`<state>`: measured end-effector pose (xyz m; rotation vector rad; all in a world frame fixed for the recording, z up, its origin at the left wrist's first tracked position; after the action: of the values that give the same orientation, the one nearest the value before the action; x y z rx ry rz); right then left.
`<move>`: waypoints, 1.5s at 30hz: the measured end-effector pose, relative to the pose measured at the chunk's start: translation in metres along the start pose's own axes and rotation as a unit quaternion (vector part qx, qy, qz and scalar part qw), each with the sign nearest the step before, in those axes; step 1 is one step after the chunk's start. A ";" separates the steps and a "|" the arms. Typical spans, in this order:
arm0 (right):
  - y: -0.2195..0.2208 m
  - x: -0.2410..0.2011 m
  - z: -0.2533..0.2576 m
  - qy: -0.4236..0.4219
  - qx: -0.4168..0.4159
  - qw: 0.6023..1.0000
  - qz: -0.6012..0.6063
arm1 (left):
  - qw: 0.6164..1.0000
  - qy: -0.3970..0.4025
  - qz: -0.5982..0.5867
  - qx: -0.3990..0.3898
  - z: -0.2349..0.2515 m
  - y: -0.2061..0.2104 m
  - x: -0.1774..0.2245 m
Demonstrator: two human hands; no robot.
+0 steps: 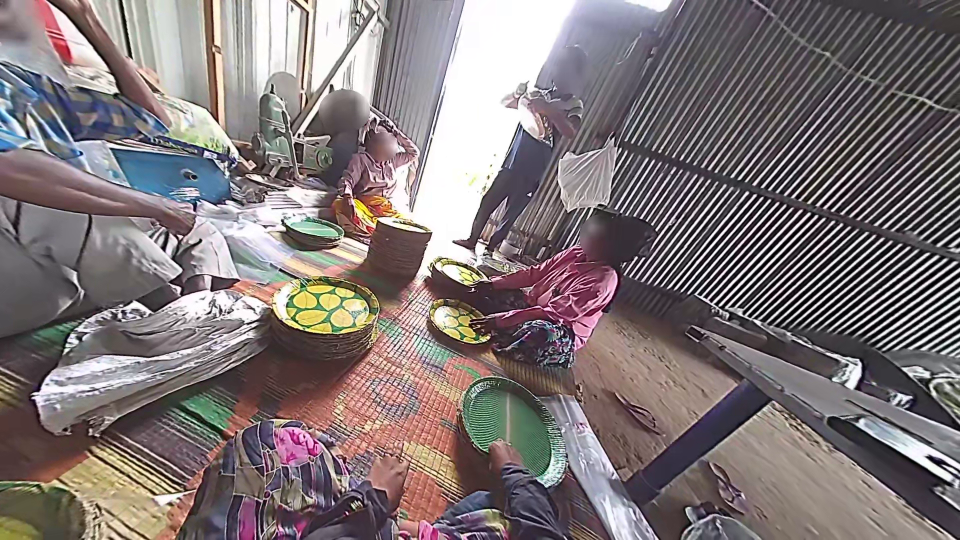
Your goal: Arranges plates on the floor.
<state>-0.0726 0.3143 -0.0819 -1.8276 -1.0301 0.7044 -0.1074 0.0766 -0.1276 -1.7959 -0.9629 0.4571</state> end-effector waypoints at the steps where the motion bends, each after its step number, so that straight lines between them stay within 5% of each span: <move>1: 0.001 0.001 0.000 0.003 0.002 1.000 -0.001 | 1.000 -0.001 -0.001 0.001 0.001 0.001 0.000; 12: -0.007 0.008 0.004 0.004 0.029 0.999 0.038 | 1.000 0.002 -0.017 0.010 0.001 0.002 -0.001; 22: -0.030 -0.004 -0.001 -0.045 0.142 0.988 0.046 | 1.000 0.001 -0.017 0.013 0.005 0.005 -0.002; 45: -0.008 0.003 0.006 -0.012 0.040 0.999 0.022 | 1.000 0.012 0.001 0.017 0.008 0.006 -0.002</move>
<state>-0.0790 0.3216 -0.0777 -1.7811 -0.9666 0.7851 -0.1115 0.0790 -0.1365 -1.7682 -0.9316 0.4501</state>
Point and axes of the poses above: each hand's wrist, its own z-axis towards the middle knuckle, its own y-axis out of the palm, x = y × z, the point moved 9 cm from there along z, towards the middle knuckle, and after that the axes turned 8 degrees about z, right-handed, at the moved point
